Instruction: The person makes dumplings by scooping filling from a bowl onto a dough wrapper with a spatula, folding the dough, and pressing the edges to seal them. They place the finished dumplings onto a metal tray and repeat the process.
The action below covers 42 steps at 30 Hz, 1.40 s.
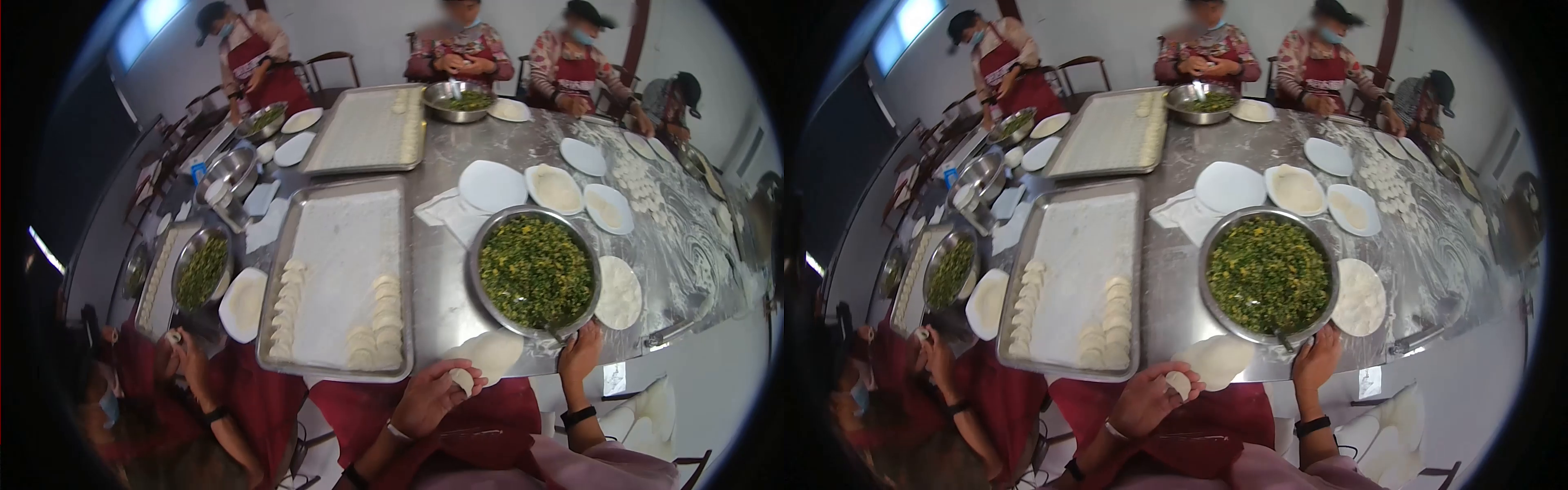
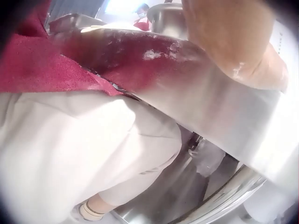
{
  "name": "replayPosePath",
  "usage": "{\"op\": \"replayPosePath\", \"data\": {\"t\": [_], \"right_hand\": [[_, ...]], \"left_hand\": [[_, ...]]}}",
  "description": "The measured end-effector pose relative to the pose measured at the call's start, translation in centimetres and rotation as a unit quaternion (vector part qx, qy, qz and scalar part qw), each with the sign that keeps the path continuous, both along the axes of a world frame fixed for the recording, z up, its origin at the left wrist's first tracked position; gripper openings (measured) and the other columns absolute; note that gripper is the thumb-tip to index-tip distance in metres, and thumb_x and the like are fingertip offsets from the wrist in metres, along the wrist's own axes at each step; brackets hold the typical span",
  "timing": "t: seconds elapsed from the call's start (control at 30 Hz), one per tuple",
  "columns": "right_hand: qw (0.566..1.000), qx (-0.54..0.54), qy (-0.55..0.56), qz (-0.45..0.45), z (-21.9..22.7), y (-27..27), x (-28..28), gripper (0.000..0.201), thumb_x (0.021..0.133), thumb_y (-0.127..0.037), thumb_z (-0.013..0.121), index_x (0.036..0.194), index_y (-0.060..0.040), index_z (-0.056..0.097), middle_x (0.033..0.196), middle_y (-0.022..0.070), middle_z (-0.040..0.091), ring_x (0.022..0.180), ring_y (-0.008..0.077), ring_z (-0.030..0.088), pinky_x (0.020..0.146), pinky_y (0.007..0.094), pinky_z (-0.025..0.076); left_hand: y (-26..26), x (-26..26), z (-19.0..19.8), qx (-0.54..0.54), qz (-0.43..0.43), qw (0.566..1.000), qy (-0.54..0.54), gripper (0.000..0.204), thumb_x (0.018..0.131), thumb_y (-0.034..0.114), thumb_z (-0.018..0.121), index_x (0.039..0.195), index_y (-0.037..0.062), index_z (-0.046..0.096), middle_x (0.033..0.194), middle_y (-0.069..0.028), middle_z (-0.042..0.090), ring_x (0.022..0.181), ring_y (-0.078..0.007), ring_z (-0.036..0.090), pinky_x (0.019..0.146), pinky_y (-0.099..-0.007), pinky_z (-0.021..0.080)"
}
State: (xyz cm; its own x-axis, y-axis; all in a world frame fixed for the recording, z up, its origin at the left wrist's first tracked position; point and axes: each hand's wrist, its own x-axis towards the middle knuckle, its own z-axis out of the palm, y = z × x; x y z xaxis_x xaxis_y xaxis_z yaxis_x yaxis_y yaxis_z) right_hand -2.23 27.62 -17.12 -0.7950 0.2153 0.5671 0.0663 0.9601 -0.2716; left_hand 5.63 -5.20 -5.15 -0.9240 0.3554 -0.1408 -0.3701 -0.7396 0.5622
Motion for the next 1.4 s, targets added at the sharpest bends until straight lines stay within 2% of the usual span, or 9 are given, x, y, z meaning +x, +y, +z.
{"op": "replayPosePath", "data": {"t": [0.17, 0.27, 0.4, 0.63, 0.83, 0.93, 1.2, 1.33, 1.4], "right_hand": [[0.999, 0.011, -0.012, 0.048, 0.7, -0.2, -0.2, 0.044, 0.075, 0.004, 0.058, 0.118, 0.0003, 0.056, 0.124, 0.0179, 0.057, 0.119, 0.0394, 0.050, 0.100, 0.0485, 0.040], [0.997, 0.013, -0.005, 0.075, 1.3, -0.5, -0.1, 0.046, 0.075, 0.004, 0.055, 0.121, 0.0010, 0.055, 0.122, 0.0186, 0.058, 0.119, 0.0400, 0.050, 0.100, 0.0484, 0.040], [0.997, 0.006, -0.030, 0.067, 1.0, -0.2, 0.0, 0.047, 0.075, 0.004, 0.054, 0.122, 0.0035, 0.055, 0.123, 0.0199, 0.057, 0.120, 0.0414, 0.049, 0.102, 0.0485, 0.039], [0.997, 0.011, -0.022, 0.070, 0.1, 0.0, -0.1, 0.036, 0.080, 0.004, 0.055, 0.116, 0.0067, 0.055, 0.124, 0.0254, 0.056, 0.117, 0.0432, 0.051, 0.100, 0.0478, 0.040], [0.997, -0.002, -0.036, 0.072, -0.4, 0.6, -0.2, 0.037, 0.081, 0.002, 0.057, 0.118, 0.0055, 0.055, 0.125, 0.0251, 0.055, 0.119, 0.0431, 0.050, 0.100, 0.0477, 0.040], [0.997, 0.038, -0.043, 0.048, -0.9, 0.9, -0.1, 0.037, 0.083, 0.001, 0.058, 0.120, 0.0052, 0.054, 0.126, 0.0253, 0.055, 0.120, 0.0429, 0.049, 0.099, 0.0476, 0.040], [0.997, -0.018, -0.059, 0.043, 0.1, 0.4, -0.1, 0.034, 0.084, -0.005, 0.057, 0.118, 0.0016, 0.057, 0.123, 0.0260, 0.056, 0.117, 0.0452, 0.049, 0.096, 0.0482, 0.041], [0.993, -0.069, -0.085, 0.036, -0.5, 0.9, 0.1, 0.036, 0.083, -0.001, 0.055, 0.118, 0.0025, 0.059, 0.127, 0.0256, 0.057, 0.124, 0.0445, 0.048, 0.105, 0.0479, 0.037], [0.993, -0.089, -0.051, 0.061, -0.3, 0.4, -0.1, 0.035, 0.083, 0.001, 0.054, 0.117, 0.0044, 0.058, 0.121, 0.0245, 0.058, 0.117, 0.0441, 0.051, 0.103, 0.0458, 0.038]], "left_hand": [[-1.9, 1.2, -0.3, -0.015, 0.026, 0.998, -0.050, 0.037, 0.100, 0.013, 0.048, 0.131, -0.0073, 0.046, 0.125, -0.0214, 0.057, 0.120, -0.0345, 0.057, 0.106, -0.0460, 0.045], [-2.2, 1.5, -1.6, 0.042, 0.034, 0.998, -0.013, 0.036, 0.100, 0.012, 0.047, 0.131, -0.0078, 0.047, 0.124, -0.0210, 0.057, 0.120, -0.0343, 0.057, 0.106, -0.0461, 0.045], [-1.9, 1.7, -1.9, 0.073, 0.033, 0.996, -0.040, 0.032, 0.100, 0.007, 0.046, 0.127, -0.0083, 0.047, 0.121, -0.0215, 0.058, 0.114, -0.0322, 0.060, 0.101, -0.0423, 0.049], [-1.5, 1.8, -2.4, 0.065, 0.025, 0.996, -0.047, 0.032, 0.101, 0.010, 0.046, 0.127, -0.0068, 0.049, 0.118, -0.0168, 0.058, 0.113, -0.0313, 0.060, 0.101, -0.0404, 0.047], [-1.3, 1.3, -2.6, 0.049, 0.015, 0.997, -0.056, 0.033, 0.101, 0.013, 0.049, 0.127, -0.0071, 0.048, 0.120, -0.0172, 0.058, 0.113, -0.0310, 0.060, 0.101, -0.0407, 0.048], [-0.9, 1.0, -3.2, 0.055, 0.009, 0.997, -0.062, 0.034, 0.100, 0.013, 0.050, 0.128, -0.0071, 0.048, 0.120, -0.0173, 0.058, 0.113, -0.0308, 0.061, 0.102, -0.0412, 0.048], [-0.3, -0.4, -3.8, 0.062, -0.038, 0.994, -0.078, 0.035, 0.101, 0.015, 0.051, 0.130, -0.0058, 0.047, 0.121, -0.0172, 0.058, 0.112, -0.0276, 0.061, 0.101, -0.0405, 0.049], [-0.3, -1.5, -4.0, 0.060, -0.075, 0.993, -0.075, 0.040, 0.098, 0.019, 0.057, 0.130, -0.0038, 0.048, 0.123, -0.0159, 0.058, 0.111, -0.0264, 0.062, 0.100, -0.0390, 0.049], [-0.3, -2.2, -4.1, 0.054, -0.099, 0.992, -0.054, 0.041, 0.097, 0.019, 0.059, 0.130, -0.0030, 0.048, 0.124, -0.0152, 0.058, 0.112, -0.0260, 0.062, 0.100, -0.0381, 0.049]]}}
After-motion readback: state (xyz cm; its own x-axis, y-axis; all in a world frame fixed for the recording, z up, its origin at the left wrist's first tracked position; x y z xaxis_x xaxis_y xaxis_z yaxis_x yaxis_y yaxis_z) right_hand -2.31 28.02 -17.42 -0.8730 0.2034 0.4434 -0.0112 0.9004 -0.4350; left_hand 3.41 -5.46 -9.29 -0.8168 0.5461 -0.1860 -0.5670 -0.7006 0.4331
